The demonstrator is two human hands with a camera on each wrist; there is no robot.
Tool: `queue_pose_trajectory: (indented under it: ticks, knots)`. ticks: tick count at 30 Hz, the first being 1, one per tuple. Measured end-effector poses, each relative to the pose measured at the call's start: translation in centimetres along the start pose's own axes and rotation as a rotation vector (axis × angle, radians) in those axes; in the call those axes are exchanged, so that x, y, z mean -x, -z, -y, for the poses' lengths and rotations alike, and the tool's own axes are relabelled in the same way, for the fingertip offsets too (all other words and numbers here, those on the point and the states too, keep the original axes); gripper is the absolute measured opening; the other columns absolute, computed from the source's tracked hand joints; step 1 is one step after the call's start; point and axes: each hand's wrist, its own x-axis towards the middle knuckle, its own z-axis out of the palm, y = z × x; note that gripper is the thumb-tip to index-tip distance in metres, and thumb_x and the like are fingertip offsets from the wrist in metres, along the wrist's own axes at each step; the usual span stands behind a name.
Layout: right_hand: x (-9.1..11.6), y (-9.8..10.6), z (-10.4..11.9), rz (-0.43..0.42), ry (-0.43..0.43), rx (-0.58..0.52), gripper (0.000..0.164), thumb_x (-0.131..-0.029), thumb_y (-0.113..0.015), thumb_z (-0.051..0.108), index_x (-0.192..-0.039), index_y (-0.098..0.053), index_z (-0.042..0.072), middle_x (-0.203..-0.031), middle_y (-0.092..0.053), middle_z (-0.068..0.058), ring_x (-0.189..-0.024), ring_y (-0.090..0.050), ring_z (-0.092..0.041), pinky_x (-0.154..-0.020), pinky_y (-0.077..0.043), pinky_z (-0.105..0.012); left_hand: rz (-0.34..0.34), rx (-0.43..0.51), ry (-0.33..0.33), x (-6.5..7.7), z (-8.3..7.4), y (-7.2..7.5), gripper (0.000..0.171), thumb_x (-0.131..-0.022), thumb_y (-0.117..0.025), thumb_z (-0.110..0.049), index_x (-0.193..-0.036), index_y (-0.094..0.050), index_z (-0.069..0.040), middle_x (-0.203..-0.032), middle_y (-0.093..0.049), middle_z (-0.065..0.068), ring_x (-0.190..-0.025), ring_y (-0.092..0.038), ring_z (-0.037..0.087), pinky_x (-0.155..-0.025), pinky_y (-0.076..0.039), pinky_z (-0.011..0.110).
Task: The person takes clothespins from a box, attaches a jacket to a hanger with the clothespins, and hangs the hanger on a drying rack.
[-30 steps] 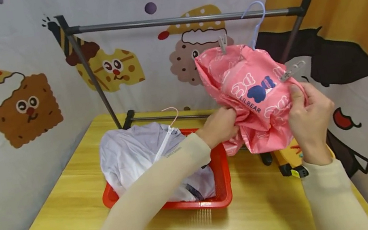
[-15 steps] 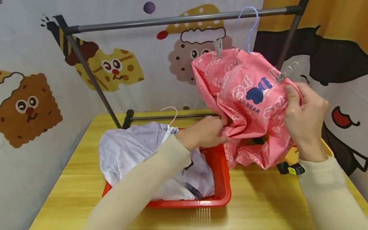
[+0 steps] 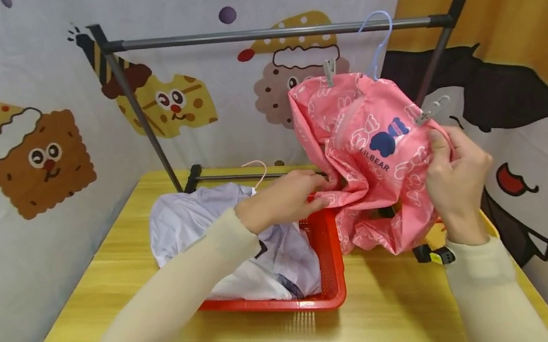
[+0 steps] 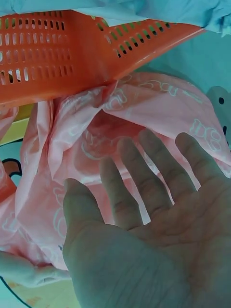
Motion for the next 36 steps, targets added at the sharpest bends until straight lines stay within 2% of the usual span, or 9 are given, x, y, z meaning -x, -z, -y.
queue_pose_trajectory:
  ticks: [10, 14, 21, 29, 36]
  knots:
    - [-0.2, 0.2, 0.3, -0.017, -0.007, -0.010, 0.042, -0.118, -0.069, 0.039, -0.132, -0.086, 0.003, -0.094, -0.065, 0.040, -0.075, -0.058, 0.006, -0.070, -0.048, -0.006, -0.021, -0.016, 0.007, 2.2, -0.6, 1.0, 0.028, -0.118, -0.071, -0.028, -0.136, -0.080, -0.010, -0.121, -0.079, 0.009, -0.108, -0.069, 0.022, -0.097, -0.058, 0.034]
    - [-0.3, 0.2, 0.5, -0.016, -0.012, -0.011, 0.042, -0.119, -0.068, 0.038, -0.132, -0.086, 0.003, -0.093, -0.065, 0.040, -0.075, -0.059, 0.006, -0.071, -0.049, -0.006, -0.046, -0.032, 0.021, 3.2, -1.0, 1.3, 0.027, -0.118, -0.070, -0.030, -0.135, -0.082, -0.013, -0.120, -0.079, 0.003, -0.108, -0.070, 0.018, -0.095, -0.060, 0.030]
    - [-0.7, 0.2, 1.0, -0.020, -0.017, -0.017, 0.041, -0.119, -0.068, 0.038, -0.133, -0.086, 0.004, -0.095, -0.066, 0.040, -0.076, -0.060, 0.006, -0.074, -0.051, -0.006, -0.078, -0.010, 0.051, 4.6, -1.3, 1.7, 0.029, -0.118, -0.070, -0.033, -0.137, -0.084, -0.016, -0.119, -0.081, 0.001, -0.102, -0.073, 0.015, -0.085, -0.063, 0.026]
    - [-0.8, 0.2, 1.1, -0.025, -0.016, -0.039, 0.041, -0.118, -0.069, 0.039, -0.131, -0.086, 0.003, -0.093, -0.067, 0.037, -0.075, -0.060, 0.005, -0.072, -0.051, -0.007, -0.131, -0.029, 0.017, 6.0, -1.3, 1.6, 0.026, -0.118, -0.072, -0.035, -0.133, -0.085, -0.018, -0.115, -0.082, 0.000, -0.102, -0.076, 0.016, -0.089, -0.063, 0.033]
    - [-0.6, 0.2, 1.2, -0.029, -0.036, -0.030, 0.039, -0.119, -0.069, 0.034, -0.130, -0.085, 0.000, -0.088, -0.063, 0.037, -0.074, -0.057, 0.004, -0.070, -0.047, -0.007, -0.138, 0.028, 0.051, 7.4, -0.7, 1.9, 0.028, -0.116, -0.075, -0.031, -0.139, -0.084, -0.017, -0.130, -0.084, 0.004, -0.115, -0.079, 0.021, -0.102, -0.067, 0.038]
